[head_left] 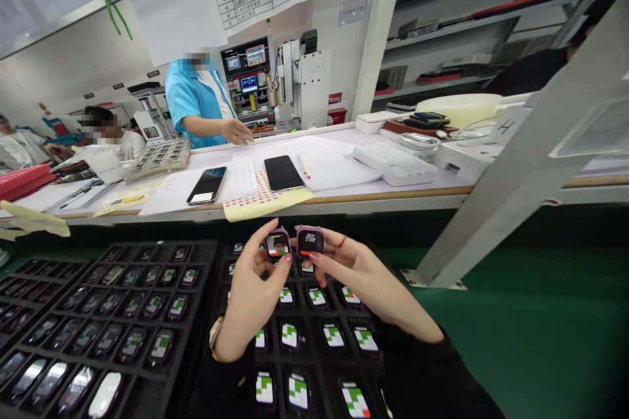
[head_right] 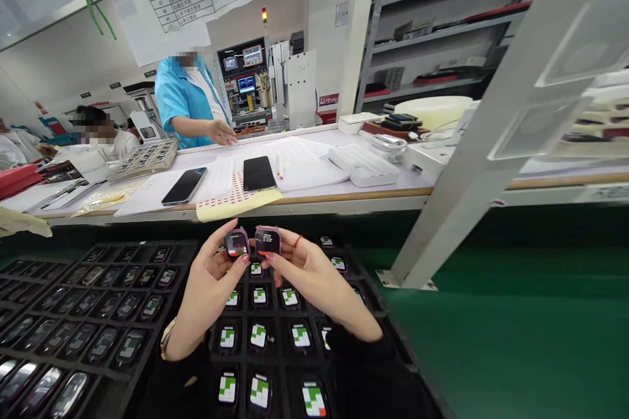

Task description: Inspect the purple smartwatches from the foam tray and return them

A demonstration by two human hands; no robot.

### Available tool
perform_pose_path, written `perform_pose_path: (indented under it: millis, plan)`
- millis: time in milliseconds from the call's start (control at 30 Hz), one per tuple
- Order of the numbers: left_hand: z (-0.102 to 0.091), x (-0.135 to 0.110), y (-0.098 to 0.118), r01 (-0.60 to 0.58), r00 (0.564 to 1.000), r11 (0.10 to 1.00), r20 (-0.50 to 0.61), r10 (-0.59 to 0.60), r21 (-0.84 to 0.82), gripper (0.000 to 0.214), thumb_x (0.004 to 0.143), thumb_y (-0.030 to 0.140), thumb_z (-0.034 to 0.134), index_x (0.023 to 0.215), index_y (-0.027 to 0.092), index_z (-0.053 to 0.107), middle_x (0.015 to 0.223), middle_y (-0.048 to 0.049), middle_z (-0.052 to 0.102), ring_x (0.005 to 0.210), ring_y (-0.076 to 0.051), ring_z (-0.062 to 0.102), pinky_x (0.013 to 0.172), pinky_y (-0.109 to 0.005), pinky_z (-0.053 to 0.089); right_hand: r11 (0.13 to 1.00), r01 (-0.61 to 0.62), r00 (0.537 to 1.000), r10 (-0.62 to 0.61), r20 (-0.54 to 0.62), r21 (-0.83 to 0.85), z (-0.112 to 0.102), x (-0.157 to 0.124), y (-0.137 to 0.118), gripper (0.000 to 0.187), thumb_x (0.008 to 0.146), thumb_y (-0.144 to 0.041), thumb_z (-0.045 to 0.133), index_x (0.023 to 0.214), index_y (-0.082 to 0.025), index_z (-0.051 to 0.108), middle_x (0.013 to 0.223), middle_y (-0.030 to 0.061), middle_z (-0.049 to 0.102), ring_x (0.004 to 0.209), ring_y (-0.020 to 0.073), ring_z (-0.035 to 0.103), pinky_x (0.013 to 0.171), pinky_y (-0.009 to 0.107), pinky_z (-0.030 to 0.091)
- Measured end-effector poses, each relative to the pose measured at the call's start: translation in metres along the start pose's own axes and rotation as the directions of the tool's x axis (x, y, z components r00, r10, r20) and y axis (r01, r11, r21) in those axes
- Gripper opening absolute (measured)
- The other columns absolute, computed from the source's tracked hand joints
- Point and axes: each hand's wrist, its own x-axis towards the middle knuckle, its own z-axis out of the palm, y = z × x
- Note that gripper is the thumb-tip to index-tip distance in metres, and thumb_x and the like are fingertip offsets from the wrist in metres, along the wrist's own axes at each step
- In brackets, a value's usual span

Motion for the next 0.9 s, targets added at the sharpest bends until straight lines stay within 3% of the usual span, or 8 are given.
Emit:
perform_pose_path:
  millis: [233, 400, 600, 900]
  plan:
    - [0.0, 0.002, 0.001, 0.012, 1.0, 1.0, -0.006, -0.012, 0.002, 0.055, 0.088, 0.026, 0.071, 0.14, 0.024, 0.053, 0.129, -0.0074, 0.065, 0.113, -0.019, 0.066, 0.087, -0.024, 0.057, 1.0, -0.01, 1.0, 0.01, 0.008, 0.01, 0.0, 0.002, 0.004, 0.064, 0.08, -0.045, 0.079, 0.134, -0.017, 0.058, 0.115, 0.0126, 0.068, 0.081, 0.0202, 0.062, 0.061, 0.028, 0.052]
    - [0.0, 0.001, 0.0, 0.005, 1.0, 1.0, -0.005, -0.005, 0.013, 0.054, 0.087, 0.026, 0.071, 0.139, 0.025, 0.054, 0.13, -0.0071, 0.064, 0.109, -0.018, 0.066, 0.085, -0.023, 0.056, 1.0, -0.004, 1.0, 0.004, -0.006, -0.008, -0.003, -0.001, 0.001, 0.064, 0.084, -0.051, 0.075, 0.135, -0.017, 0.058, 0.119, 0.0137, 0.067, 0.071, 0.0171, 0.058, 0.063, 0.032, 0.052]
    - [-0.001, 0.0, 0.002, -0.011, 1.0, 1.0, -0.013, 0.011, 0.023, 0.052, 0.087, 0.026, 0.071, 0.137, 0.028, 0.056, 0.132, -0.0045, 0.064, 0.101, -0.013, 0.066, 0.082, -0.018, 0.056, 0.999, 0.021, 0.996, -0.019, -0.091, 0.025, -0.011, -0.008, -0.004, 0.058, 0.089, -0.055, 0.074, 0.13, -0.016, 0.063, 0.098, 0.0108, 0.07, 0.062, 0.0141, 0.051, 0.059, 0.029, 0.049]
    - [0.001, 0.003, 0.0, -0.007, 1.0, 0.999, -0.004, 0.008, 0.038, 0.053, 0.086, 0.029, 0.072, 0.137, 0.027, 0.057, 0.13, -0.006, 0.064, 0.101, -0.015, 0.066, 0.082, -0.021, 0.057, 1.0, 0.017, 0.994, -0.017, -0.104, 0.004, -0.013, -0.008, -0.005, 0.059, 0.088, -0.056, 0.074, 0.13, -0.016, 0.064, 0.098, 0.0117, 0.07, 0.065, 0.0161, 0.054, 0.059, 0.029, 0.05]
